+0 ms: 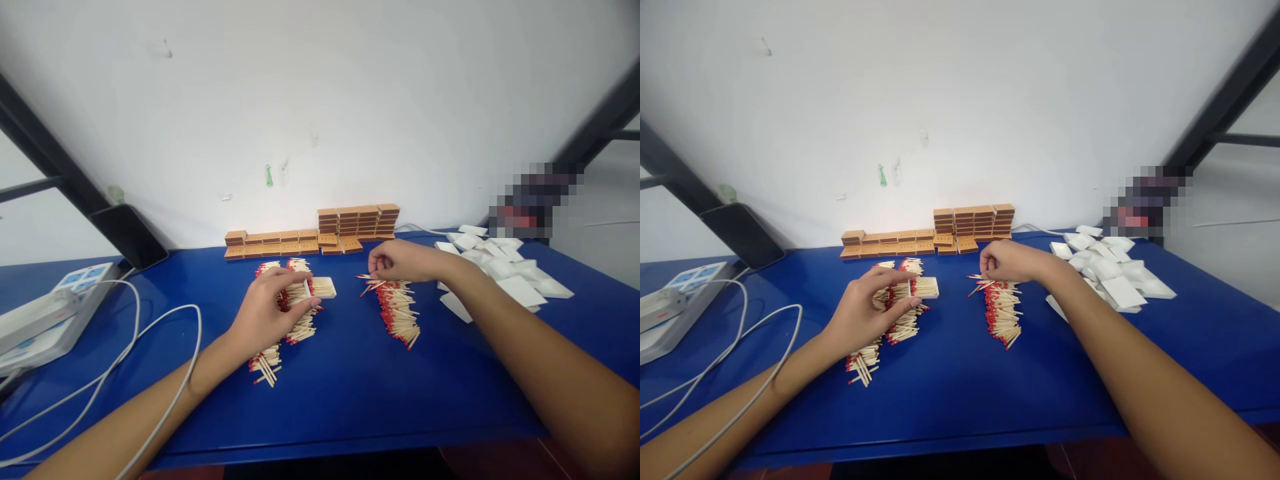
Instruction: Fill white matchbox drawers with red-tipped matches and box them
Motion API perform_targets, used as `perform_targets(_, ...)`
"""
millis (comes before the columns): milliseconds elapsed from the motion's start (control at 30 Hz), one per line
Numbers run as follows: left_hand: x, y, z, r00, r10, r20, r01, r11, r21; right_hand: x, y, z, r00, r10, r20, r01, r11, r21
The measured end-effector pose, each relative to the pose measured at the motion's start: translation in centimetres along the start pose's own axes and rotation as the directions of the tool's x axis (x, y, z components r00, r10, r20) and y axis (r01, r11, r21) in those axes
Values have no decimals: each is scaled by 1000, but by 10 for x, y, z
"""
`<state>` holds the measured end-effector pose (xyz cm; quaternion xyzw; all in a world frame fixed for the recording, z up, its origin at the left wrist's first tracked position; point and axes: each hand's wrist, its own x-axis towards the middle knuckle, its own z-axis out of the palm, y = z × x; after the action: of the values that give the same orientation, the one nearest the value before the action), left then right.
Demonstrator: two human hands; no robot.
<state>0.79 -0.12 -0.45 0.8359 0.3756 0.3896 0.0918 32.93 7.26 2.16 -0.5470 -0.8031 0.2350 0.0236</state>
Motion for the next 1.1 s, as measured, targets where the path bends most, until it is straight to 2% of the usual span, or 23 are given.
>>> perform_targets(233,0,-1,0,1000,12,1,-12,1000,-15,4,-1,6,1000,2,-24,-3,1000,-24)
perform_targets(400,-1,-2,0,1000,8,6,-8,1000,-12,3,5,1,999,-5,-47,3,999,-34)
perform_targets(600,-1,-1,1,1000,15,12,-14,1000,-14,0,10,-4,996,83,-15,-84,992,-93)
perform_targets(867,-1,-3,1,1000,2,17,-2,1000,-16,5,11,3,1000,9,-25,-11,994,-107)
perform_targets(1100,-1,-4,2,1000,7,25,-7,1000,-14,8,15,4,993,-3,-115,-9,994,-106)
